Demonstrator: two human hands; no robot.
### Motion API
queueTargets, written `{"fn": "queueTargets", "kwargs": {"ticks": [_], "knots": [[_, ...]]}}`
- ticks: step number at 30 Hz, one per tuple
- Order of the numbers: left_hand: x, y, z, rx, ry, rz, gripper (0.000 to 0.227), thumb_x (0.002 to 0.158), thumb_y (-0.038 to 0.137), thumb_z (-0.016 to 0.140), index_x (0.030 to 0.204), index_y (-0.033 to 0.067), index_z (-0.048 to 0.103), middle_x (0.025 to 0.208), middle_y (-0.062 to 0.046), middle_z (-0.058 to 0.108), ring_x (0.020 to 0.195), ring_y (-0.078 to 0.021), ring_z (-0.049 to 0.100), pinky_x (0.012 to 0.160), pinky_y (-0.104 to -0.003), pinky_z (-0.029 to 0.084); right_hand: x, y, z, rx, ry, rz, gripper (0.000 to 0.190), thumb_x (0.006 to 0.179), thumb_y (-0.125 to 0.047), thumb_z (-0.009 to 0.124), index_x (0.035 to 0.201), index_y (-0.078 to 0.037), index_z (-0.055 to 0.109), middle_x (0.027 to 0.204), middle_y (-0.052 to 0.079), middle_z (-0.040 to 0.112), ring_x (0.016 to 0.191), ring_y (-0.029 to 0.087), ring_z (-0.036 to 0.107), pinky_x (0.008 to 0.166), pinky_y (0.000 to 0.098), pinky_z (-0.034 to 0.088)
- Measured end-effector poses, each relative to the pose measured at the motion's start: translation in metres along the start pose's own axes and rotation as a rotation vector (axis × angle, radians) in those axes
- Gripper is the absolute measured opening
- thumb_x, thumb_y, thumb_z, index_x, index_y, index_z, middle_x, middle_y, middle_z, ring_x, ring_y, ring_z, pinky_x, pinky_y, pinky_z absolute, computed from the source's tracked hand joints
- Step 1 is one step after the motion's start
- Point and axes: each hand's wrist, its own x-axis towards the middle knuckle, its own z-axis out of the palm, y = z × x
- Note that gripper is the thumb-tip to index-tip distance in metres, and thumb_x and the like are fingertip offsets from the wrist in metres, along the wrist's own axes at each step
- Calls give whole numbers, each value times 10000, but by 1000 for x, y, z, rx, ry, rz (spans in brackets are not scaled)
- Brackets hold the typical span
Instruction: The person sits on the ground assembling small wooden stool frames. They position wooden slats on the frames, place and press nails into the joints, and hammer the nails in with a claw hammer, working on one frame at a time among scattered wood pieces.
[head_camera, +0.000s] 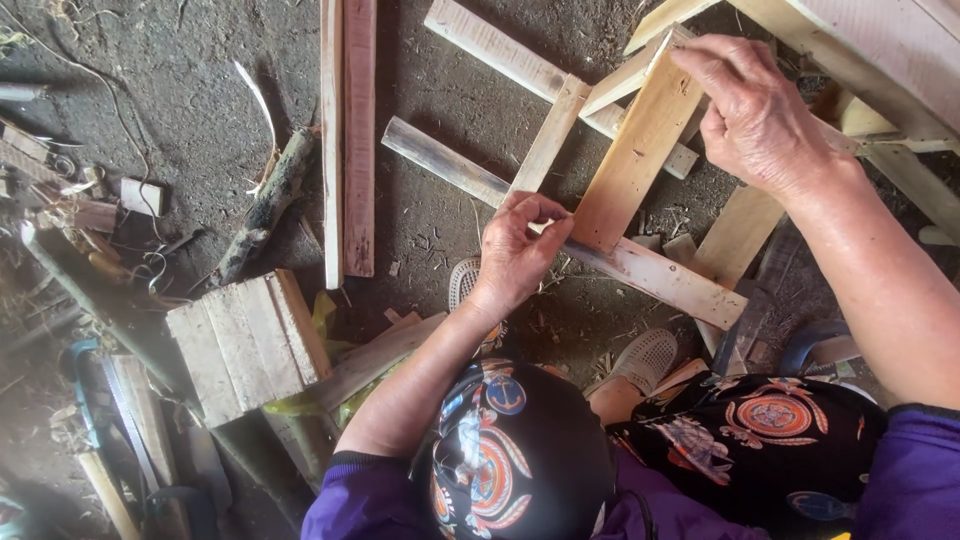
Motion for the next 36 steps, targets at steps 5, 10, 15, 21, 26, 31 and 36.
{"fn": "queueTargets", "kwargs": {"ticks": [5,10,15,21,26,31,36], "knots": [[42,19,16,110,124,322,23,868,12,688,872,34,692,1024,-79,626,866,-176,582,746,-282,513,0,-12,-5,-4,130,19,443,887,243,600,1312,132,661,1290,241,600,1137,335,601,984,386,588],[113,15,57,134,130,401,82,880,147,723,895,71,746,1025,-62,645,957,-190,613,846,-324,553,1,-20,1,161,199,92,276,945,193,757,1210,126,724,1140,223,637,936,268,595,788,323,566],[133,12,80,-790,-15,57,86,882,137,758,942,77,744,837,-53,735,756,-131,689,751,-287,618,7,-38,4,740,360,321,326,1022,240,674,1291,57,668,1159,186,717,893,180,615,797,255,511],[138,24,74,-939,-21,-97,64,837,88,770,793,56,737,759,-64,732,696,-139,668,710,-290,576,9,-31,23,721,518,297,171,1063,241,699,1147,95,668,1070,212,719,953,254,685,924,328,591],[137,26,70,-859,-37,-28,106,866,148,754,846,44,765,822,-90,760,808,-171,706,867,-345,568,6,-23,26,672,465,326,90,1125,134,685,1146,65,631,994,144,654,720,147,481,631,255,408],[140,2,76,-608,48,-39,358,817,465,747,909,119,769,1044,-120,637,1040,-234,639,963,-463,566,9,-25,12,571,415,361,74,1160,81,664,1137,55,598,939,91,585,687,125,392,613,264,335],[138,7,75,-568,113,235,229,884,422,749,928,199,772,955,-19,686,987,-140,630,922,-363,557,15,-36,-1,551,338,347,129,1113,159,680,1119,49,612,1008,104,602,745,137,425,674,272,351]]}}
